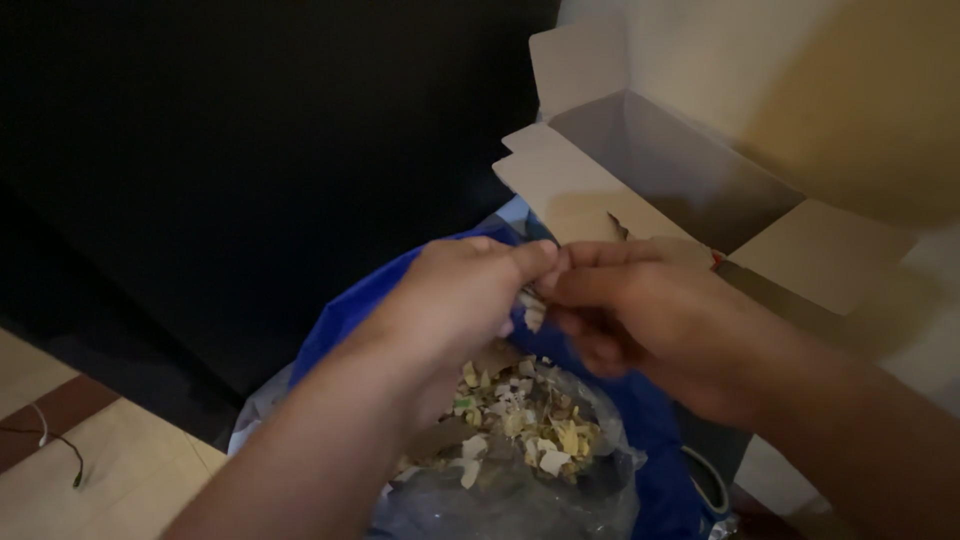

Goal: Tearing cardboard and paper packaging into small pieces and placing them into a blue trash bag.

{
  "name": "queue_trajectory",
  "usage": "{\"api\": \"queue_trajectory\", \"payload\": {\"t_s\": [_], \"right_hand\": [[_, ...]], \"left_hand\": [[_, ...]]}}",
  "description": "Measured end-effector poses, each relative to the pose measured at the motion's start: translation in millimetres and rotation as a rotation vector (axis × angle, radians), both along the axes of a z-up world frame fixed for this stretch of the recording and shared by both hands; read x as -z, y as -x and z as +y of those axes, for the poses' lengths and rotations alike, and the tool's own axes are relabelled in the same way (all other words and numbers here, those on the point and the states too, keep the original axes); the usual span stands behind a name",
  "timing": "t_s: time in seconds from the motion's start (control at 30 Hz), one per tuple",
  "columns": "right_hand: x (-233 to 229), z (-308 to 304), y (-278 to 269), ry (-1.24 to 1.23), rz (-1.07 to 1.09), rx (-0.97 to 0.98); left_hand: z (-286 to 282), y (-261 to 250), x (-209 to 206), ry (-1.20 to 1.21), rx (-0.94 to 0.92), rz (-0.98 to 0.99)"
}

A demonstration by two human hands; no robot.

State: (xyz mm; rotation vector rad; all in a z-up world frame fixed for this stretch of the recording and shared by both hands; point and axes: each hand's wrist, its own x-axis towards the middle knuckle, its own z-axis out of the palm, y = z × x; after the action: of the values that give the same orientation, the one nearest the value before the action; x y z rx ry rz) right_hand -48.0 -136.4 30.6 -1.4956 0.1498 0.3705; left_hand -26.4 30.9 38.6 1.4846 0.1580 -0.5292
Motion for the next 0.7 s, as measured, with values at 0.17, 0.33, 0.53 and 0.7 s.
{"api": "queue_trajectory", "payload": {"t_s": [0.17, 0.33, 0.53, 0.7], "right_hand": [[-13.0, 11.5, 7.4, 0.015, 0.143, -0.003], [-4.7, 0.9, 3.3, 0.044, 0.030, -0.082], [11.8, 8.6, 3.8, 0.287, -0.265, -0.012], [11.5, 15.0, 7.2, 0.515, -0.627, 0.001]], "left_hand": [[0.5, -5.8, 6.0, -0.089, 0.003, -0.097], [-8.0, 1.5, 4.7, 0.008, -0.080, 0.039], [-18.7, -9.5, 17.5, 0.202, -0.117, 0.255], [-28.2, -19.9, 33.1, 0.266, -0.188, 0.353]]}}
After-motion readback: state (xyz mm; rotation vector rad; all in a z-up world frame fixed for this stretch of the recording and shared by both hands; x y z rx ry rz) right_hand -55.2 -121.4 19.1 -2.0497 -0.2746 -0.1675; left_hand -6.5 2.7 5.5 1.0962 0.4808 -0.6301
